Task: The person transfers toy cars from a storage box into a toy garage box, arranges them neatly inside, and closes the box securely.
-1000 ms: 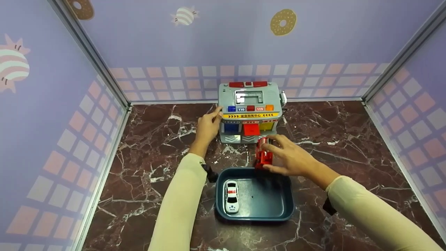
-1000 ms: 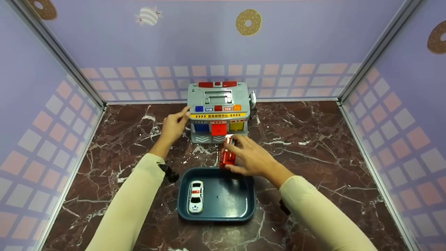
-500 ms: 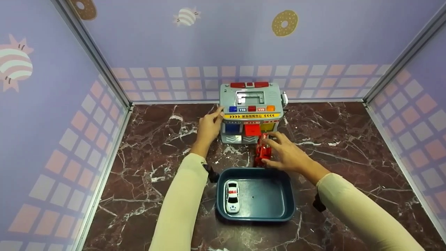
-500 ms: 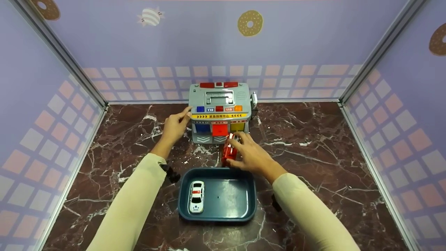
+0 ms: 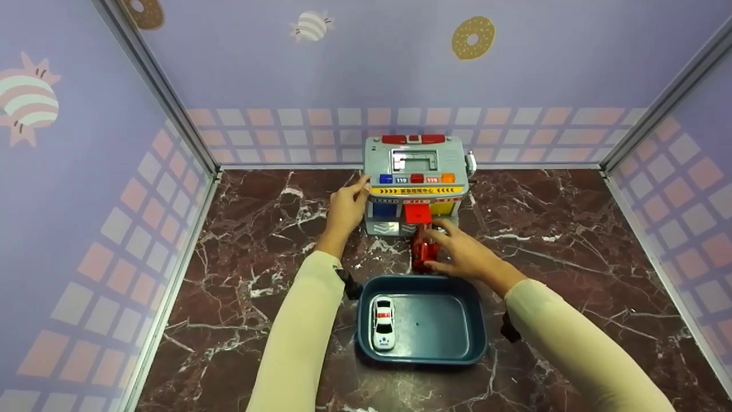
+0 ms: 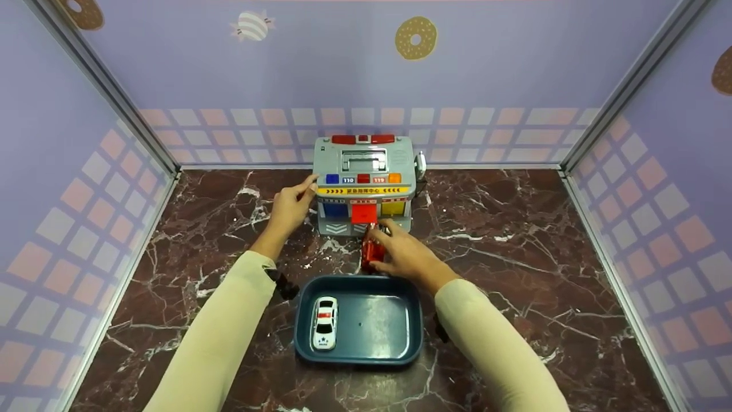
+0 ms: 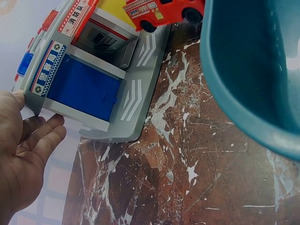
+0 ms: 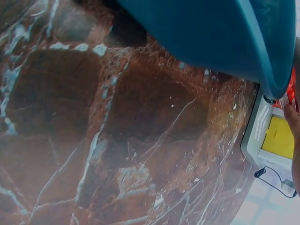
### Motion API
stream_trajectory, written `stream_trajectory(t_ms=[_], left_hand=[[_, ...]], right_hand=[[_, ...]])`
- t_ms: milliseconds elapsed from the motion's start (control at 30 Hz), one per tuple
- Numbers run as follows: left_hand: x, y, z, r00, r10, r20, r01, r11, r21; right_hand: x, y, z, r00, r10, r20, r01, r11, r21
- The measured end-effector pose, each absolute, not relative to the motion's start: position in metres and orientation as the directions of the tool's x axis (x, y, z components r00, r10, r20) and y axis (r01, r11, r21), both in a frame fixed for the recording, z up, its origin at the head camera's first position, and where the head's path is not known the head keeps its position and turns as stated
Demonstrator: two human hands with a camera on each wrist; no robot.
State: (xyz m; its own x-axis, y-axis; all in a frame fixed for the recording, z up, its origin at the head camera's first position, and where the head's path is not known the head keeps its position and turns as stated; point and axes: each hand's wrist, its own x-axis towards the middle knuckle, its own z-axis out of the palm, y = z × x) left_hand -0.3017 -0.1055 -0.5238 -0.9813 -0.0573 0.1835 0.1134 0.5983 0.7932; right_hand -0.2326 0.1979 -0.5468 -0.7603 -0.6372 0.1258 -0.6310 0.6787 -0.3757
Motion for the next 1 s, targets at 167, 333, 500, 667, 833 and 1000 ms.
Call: stream_trajectory(t_ms=[167,333,500,667,833,1000], left_hand=[[-0.302,-0.104,-0.524,-0.982,-0.054,0.183,0.115,0.596,0.795],[-0.302,-0.104,-0.524,-0.98,-0.049,0.195,0.127,0.602,0.789],[-0.302,-0.104,-0.525,-0.979,-0.051,0.196,0.125,0.605,0.786],[-0.302,-0.106,-0.526,-0.979,-0.05,0.196,0.127,0.603,0.787],[-0.302,-0.106,-0.526,-0.979,-0.059,0.193,0.12,0.6,0.791],[-0.303,-0.104,-0.526,-0.979,-0.061,0.195,0.121,0.596,0.793]], right_hand=[[-0.234,0.19,-0.547,-0.76,-0.64,0.113,-0.631,0.683,-0.369],[-0.236,0.184,-0.548,-0.768,-0.631,0.112,-0.622,0.692,-0.366],[-0.238,0.181,-0.553,-0.769,-0.627,0.126,-0.625,0.697,-0.35],[-0.24,0.178,-0.558,-0.755,-0.64,0.139,-0.643,0.684,-0.345],[-0.24,0.178,-0.558,-0.731,-0.667,0.145,-0.674,0.672,-0.309],[-0.24,0.178,-0.561,-0.681,-0.703,0.205,-0.732,0.646,-0.215]])
